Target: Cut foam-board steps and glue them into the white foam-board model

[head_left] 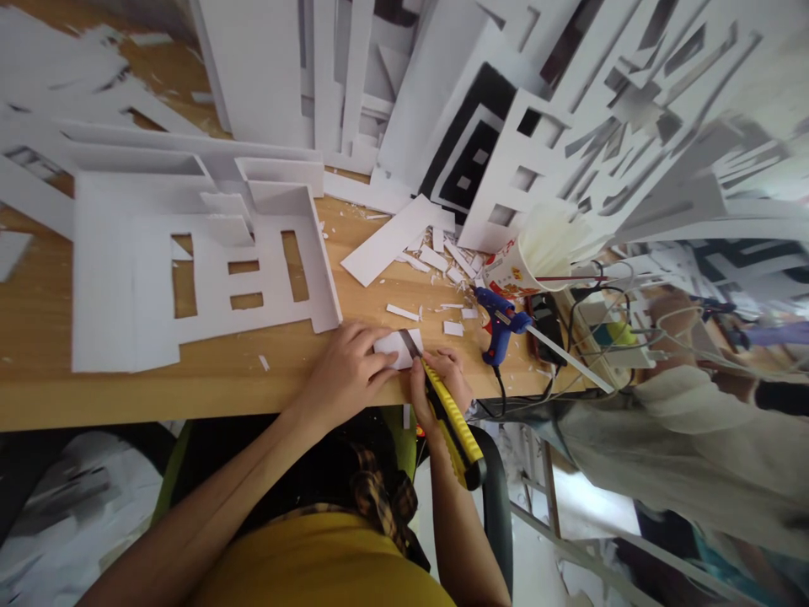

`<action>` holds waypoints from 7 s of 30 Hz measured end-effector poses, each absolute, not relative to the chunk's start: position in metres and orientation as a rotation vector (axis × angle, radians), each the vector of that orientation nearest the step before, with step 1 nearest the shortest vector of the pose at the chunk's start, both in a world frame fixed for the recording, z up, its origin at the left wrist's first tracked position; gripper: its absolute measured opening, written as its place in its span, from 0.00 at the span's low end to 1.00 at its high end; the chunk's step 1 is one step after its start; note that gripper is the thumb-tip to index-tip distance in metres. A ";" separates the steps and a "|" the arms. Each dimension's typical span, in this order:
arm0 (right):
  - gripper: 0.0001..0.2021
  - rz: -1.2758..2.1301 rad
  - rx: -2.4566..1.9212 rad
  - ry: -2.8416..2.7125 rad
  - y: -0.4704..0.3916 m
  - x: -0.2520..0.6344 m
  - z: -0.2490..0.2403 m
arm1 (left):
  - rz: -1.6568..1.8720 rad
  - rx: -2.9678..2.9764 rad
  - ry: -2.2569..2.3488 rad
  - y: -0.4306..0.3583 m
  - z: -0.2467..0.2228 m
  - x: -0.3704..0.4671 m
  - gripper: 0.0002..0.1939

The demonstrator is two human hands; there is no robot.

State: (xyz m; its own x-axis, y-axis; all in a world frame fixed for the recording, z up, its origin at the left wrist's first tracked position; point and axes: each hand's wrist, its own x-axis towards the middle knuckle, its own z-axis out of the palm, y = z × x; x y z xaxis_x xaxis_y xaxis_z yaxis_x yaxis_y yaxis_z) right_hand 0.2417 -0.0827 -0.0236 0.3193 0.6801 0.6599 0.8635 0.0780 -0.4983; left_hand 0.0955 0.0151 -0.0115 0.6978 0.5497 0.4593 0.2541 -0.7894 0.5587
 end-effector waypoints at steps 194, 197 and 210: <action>0.12 -0.265 -1.786 -1.241 -0.052 0.199 -0.015 | 0.511 2.680 1.169 0.179 0.067 -0.022 0.09; 0.12 -0.238 -1.794 -1.218 -0.052 0.199 -0.016 | 0.542 2.607 1.178 0.177 0.069 -0.022 0.07; 0.08 -0.276 -1.758 -1.257 -0.051 0.203 -0.018 | 0.809 1.695 0.988 0.157 0.082 -0.030 0.29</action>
